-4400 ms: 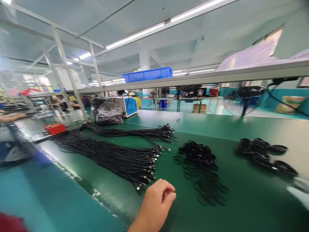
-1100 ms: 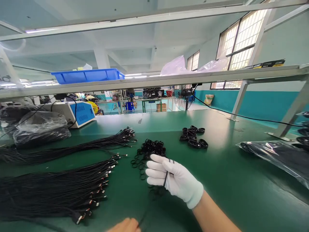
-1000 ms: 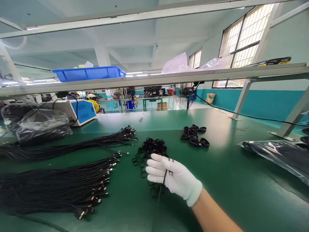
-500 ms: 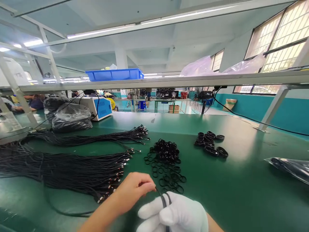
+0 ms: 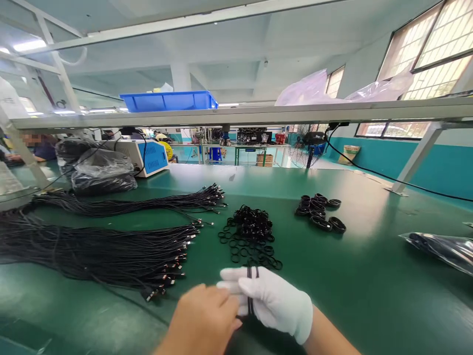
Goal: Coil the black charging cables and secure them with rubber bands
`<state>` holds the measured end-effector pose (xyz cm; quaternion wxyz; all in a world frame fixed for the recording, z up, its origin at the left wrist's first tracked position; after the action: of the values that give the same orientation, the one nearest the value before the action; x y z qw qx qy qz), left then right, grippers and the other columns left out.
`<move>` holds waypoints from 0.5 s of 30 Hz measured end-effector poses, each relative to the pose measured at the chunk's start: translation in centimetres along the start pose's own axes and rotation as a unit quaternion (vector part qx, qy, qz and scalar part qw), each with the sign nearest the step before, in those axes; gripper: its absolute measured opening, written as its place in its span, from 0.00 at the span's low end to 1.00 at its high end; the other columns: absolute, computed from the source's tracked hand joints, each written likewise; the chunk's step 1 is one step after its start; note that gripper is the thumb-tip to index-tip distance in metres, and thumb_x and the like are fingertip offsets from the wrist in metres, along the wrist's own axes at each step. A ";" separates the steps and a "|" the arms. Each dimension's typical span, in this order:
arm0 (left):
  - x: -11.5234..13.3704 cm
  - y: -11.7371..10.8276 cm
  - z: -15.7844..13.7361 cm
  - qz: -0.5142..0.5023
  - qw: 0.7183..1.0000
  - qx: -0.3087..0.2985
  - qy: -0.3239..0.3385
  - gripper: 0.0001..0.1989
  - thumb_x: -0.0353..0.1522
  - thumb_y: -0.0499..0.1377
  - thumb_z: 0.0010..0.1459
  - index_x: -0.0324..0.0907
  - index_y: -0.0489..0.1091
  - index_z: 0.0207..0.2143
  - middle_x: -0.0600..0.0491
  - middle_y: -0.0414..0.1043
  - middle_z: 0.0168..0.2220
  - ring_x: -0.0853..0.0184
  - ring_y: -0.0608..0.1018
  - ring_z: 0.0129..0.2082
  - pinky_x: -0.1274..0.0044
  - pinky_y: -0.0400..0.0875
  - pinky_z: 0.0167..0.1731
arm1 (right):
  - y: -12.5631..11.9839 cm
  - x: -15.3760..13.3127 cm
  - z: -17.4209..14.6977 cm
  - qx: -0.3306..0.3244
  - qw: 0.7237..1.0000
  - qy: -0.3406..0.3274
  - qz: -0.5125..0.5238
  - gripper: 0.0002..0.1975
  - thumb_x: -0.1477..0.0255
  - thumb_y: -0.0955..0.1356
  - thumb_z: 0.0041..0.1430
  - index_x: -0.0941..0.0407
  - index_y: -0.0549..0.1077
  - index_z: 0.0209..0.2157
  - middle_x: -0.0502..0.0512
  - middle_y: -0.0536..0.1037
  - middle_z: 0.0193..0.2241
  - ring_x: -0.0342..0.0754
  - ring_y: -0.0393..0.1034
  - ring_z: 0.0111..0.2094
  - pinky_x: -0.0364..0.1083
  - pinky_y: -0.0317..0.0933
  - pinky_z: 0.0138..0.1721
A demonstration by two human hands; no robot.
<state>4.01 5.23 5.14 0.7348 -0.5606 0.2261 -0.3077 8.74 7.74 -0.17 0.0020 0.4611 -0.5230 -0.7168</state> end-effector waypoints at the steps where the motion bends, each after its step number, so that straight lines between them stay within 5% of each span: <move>1: -1.0 -0.8 1.0 -0.059 0.998 -0.022 -0.021 0.03 0.29 0.60 0.50 0.44 0.71 0.25 0.58 0.73 0.24 0.68 0.73 0.25 0.79 0.60 0.25 | 0.1 1.2 -0.2 -0.020 0.999 0.037 -0.014 0.18 0.67 0.73 0.46 0.63 0.70 0.37 0.57 0.73 0.30 0.44 0.67 0.30 0.47 0.56 0.36; 5: -4.2 0.1 3.2 -0.362 0.920 -0.104 -0.109 0.07 0.33 0.65 0.44 0.41 0.72 0.25 0.60 0.69 0.21 0.72 0.69 0.23 0.83 0.58 0.21 | 1.1 4.0 -1.3 -0.111 0.986 0.121 -0.030 0.22 0.67 0.72 0.46 0.66 0.72 0.42 0.64 0.77 0.32 0.52 0.71 0.34 0.55 0.54 0.45; 8: -4.5 2.6 2.9 -0.422 0.893 -0.098 -0.121 0.07 0.33 0.58 0.51 0.38 0.73 0.27 0.56 0.72 0.24 0.70 0.71 0.26 0.83 0.63 0.24 | 1.2 3.6 -1.2 -0.099 0.990 0.099 -0.010 0.20 0.69 0.72 0.45 0.64 0.72 0.41 0.61 0.77 0.30 0.51 0.71 0.34 0.54 0.54 0.45; 11: -4.9 4.3 0.9 -0.330 0.935 -0.040 -0.121 0.13 0.30 0.48 0.58 0.40 0.73 0.31 0.53 0.75 0.30 0.67 0.74 0.31 0.80 0.65 0.31 | 1.6 1.8 -0.5 -0.075 0.994 0.040 0.063 0.17 0.68 0.74 0.42 0.60 0.72 0.36 0.51 0.71 0.24 0.44 0.65 0.28 0.48 0.55 0.37; 15: -5.1 5.0 -2.4 -0.034 0.992 0.021 -0.120 0.14 0.27 0.48 0.59 0.46 0.72 0.37 0.55 0.75 0.29 0.64 0.75 0.28 0.77 0.64 0.28 | 1.5 -1.4 0.3 -0.048 0.989 -0.050 0.132 0.15 0.70 0.75 0.41 0.59 0.67 0.28 0.46 0.62 0.22 0.39 0.56 0.25 0.41 0.48 0.28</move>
<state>-0.22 8.05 -0.43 0.7573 -0.5856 0.1105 -0.2671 8.68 7.95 1.89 0.0931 0.3511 -0.5438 -0.7566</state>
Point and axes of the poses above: each hand's wrist, its own z-axis towards the middle knuckle, its own y-axis out of the palm, x = y × z, the point moved 9 cm from there along z, towards the middle knuckle
